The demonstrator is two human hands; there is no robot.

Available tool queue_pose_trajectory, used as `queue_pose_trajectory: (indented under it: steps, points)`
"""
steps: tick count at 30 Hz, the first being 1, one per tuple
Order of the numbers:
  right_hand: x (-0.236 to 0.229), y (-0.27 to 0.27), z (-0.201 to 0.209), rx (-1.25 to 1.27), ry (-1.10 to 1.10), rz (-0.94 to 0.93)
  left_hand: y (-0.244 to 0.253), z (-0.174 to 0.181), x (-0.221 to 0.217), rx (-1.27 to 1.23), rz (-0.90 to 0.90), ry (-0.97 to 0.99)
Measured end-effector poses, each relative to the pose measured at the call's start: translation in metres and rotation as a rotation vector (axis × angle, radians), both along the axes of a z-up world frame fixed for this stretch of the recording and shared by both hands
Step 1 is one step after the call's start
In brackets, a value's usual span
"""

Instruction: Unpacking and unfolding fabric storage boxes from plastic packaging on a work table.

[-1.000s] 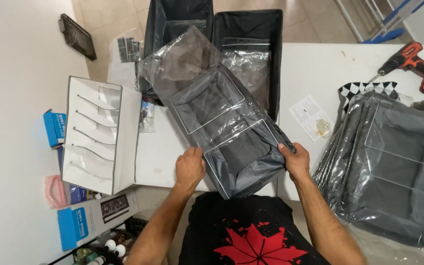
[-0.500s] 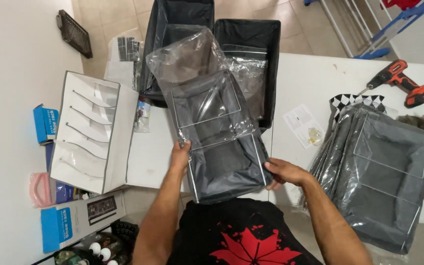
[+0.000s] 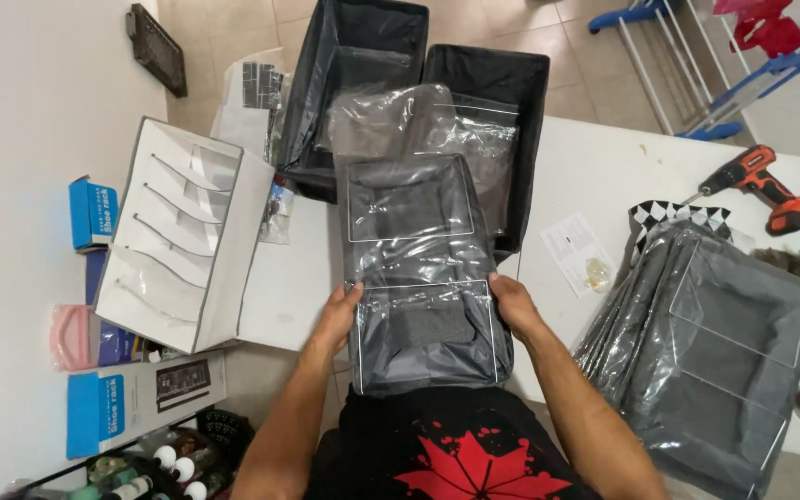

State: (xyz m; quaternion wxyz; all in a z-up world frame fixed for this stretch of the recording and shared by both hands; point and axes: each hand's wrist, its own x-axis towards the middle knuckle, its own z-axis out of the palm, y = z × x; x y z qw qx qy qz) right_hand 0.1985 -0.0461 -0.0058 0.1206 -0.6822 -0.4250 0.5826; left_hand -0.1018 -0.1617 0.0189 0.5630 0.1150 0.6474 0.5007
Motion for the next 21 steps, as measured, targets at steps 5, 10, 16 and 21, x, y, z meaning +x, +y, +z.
queue_pose_trajectory:
  steps: [5, 10, 16, 21]
  points:
    - [0.003, -0.055, 0.104, -0.042, 0.112, -0.074, -0.045, -0.028, 0.004, 0.036, -0.095, 0.075]
    - [0.079, -0.096, -0.008, 0.008, 0.210, -0.039, -0.084, -0.012, 0.026, -0.043, -0.172, 0.164]
    - [0.075, -0.128, 0.054, -0.005, 0.275, -0.067, -0.101, 0.023, 0.041, -0.035, -0.218, 0.294]
    - [0.092, -0.132, 0.078, 0.183, 0.328, 0.075, -0.080, 0.114, 0.033, 0.009, -0.301, 0.376]
